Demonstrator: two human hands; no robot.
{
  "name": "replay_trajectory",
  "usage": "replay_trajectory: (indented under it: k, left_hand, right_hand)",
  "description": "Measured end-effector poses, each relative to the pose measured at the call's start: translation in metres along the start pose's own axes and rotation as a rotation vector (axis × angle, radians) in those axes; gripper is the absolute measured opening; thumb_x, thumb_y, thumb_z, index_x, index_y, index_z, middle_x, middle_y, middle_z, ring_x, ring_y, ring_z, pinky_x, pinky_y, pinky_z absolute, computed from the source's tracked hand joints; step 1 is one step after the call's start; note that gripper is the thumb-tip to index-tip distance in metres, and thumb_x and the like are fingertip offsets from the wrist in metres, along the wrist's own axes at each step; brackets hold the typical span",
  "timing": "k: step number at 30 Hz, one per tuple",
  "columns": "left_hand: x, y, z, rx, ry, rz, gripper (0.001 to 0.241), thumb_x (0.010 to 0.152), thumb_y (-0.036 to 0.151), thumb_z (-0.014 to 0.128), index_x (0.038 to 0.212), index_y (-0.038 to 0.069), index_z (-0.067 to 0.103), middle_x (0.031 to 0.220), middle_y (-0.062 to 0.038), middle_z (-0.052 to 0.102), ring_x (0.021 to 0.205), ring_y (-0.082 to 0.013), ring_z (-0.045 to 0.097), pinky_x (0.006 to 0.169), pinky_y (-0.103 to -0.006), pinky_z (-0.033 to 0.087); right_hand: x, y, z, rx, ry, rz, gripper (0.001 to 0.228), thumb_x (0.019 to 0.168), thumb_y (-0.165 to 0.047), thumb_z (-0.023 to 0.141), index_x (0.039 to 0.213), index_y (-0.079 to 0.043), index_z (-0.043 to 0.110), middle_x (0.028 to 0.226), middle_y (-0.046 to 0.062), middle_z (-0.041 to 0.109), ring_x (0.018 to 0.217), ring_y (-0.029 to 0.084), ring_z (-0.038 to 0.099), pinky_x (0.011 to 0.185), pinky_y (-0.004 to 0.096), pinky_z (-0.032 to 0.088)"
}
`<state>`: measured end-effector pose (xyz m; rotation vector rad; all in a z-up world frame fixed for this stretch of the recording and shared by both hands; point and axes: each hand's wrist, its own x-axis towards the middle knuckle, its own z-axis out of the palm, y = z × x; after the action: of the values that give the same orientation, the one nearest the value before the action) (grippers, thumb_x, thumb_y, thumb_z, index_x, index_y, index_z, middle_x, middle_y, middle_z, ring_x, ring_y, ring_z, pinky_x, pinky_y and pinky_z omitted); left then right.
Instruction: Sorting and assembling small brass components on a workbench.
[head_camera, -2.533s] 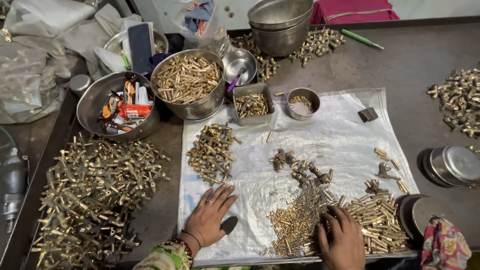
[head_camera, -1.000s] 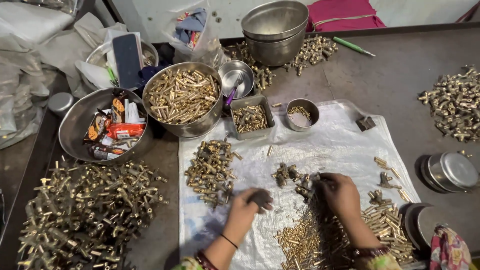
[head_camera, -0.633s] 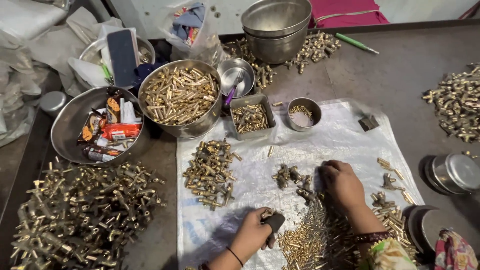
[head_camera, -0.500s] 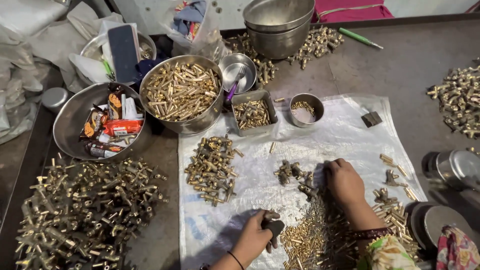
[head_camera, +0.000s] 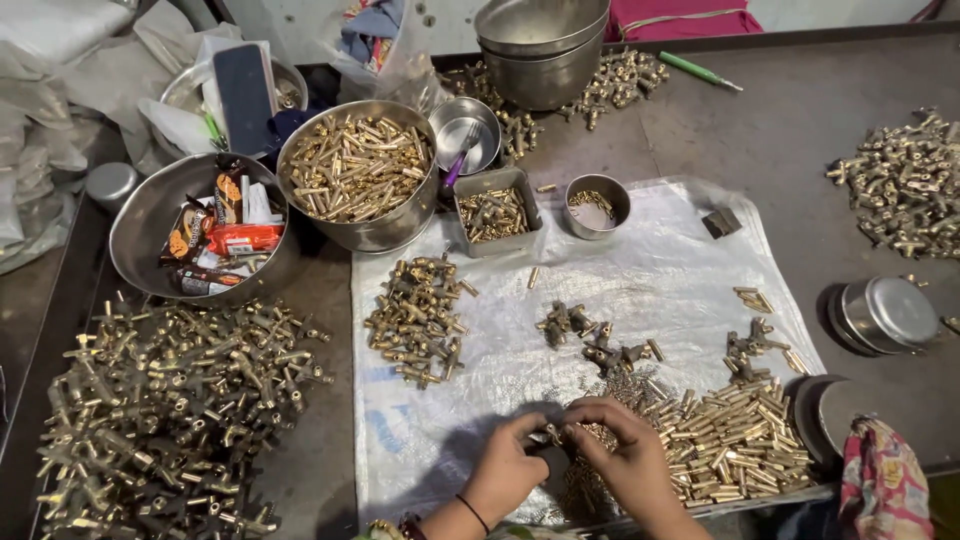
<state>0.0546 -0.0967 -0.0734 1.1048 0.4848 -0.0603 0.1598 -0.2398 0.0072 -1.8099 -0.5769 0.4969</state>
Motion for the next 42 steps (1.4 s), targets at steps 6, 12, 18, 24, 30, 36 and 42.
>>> replay_trajectory:
  k: [6,12,18,24,30,36,42]
  left_hand:
    - [-0.004,-0.016,-0.008,0.000,-0.027,0.236,0.051,0.074,-0.016,0.057,0.123,-0.005,0.067,0.106,-0.007,0.072,0.092,-0.0095,0.068,0.076,-0.0215,0.055]
    - [-0.013,0.010,-0.002,0.045,0.077,-0.005,0.024,0.084,0.000,0.078,0.106,0.001,0.067,0.084,-0.004,0.067,0.067,-0.0081,0.056,0.056,-0.0245,0.045]
    - [-0.001,-0.020,-0.024,0.070,0.085,0.008,0.022,0.085,0.004,0.080,0.104,0.004,0.067,0.077,-0.002,0.062,0.066,-0.0069,0.056,0.057,-0.0235,0.045]
    - [-0.011,-0.009,-0.038,0.075,0.008,0.058,0.030,0.089,0.002,0.072,0.119,0.007,0.075,0.089,0.002,0.067,0.072,-0.0031,0.058,0.062,-0.0210,0.049]
    - [-0.010,-0.019,-0.046,0.153,-0.082,-0.056,0.030,0.092,0.006,0.073,0.121,0.004,0.076,0.086,0.002,0.069,0.063,-0.0048,0.065,0.051,-0.0237,0.048]
    - [-0.013,-0.003,-0.034,0.138,-0.172,-0.156,0.023,0.097,0.017,0.068,0.116,0.006,0.072,0.061,-0.007,0.068,0.040,-0.0063,0.049,0.039,-0.0223,0.035]
    - [-0.014,-0.002,-0.028,0.280,-0.186,-0.184,0.023,0.092,0.008,0.070,0.115,0.006,0.071,0.064,-0.004,0.067,0.047,-0.0061,0.056,0.042,-0.0232,0.039]
  right_hand:
    - [-0.012,0.009,0.005,-0.160,-0.017,-0.191,0.017,0.079,-0.006,0.080,0.096,-0.006,0.081,0.106,0.006,0.078,0.100,0.020,0.076,0.088,0.032,0.060]
    - [0.067,0.006,-0.026,-0.532,0.137,-0.176,0.029,0.086,-0.016,0.073,0.113,-0.007,0.076,0.139,0.013,0.058,0.116,0.031,0.061,0.093,0.041,0.053]
    - [0.139,0.041,-0.040,-0.932,-0.023,-0.204,0.031,0.083,-0.023,0.074,0.109,-0.008,0.075,0.123,0.010,0.068,0.115,0.035,0.060,0.098,0.044,0.051]
    - [0.146,0.043,-0.036,-1.124,-0.074,-0.144,0.029,0.078,-0.025,0.076,0.102,-0.009,0.076,0.112,0.010,0.069,0.110,0.035,0.063,0.091,0.044,0.054]
    - [0.104,-0.018,-0.030,-0.839,0.077,0.129,0.020,0.088,-0.026,0.073,0.101,-0.010,0.075,0.106,0.009,0.076,0.088,0.028,0.075,0.080,0.041,0.059]
    - [0.019,0.034,0.002,0.171,-0.241,0.336,0.020,0.082,-0.003,0.077,0.102,-0.002,0.080,0.096,0.008,0.082,0.088,0.015,0.077,0.083,0.030,0.063]
    - [0.004,0.059,0.013,0.337,-0.126,0.517,0.019,0.088,-0.004,0.072,0.104,0.005,0.077,0.092,0.013,0.080,0.081,0.018,0.073,0.075,0.030,0.059]
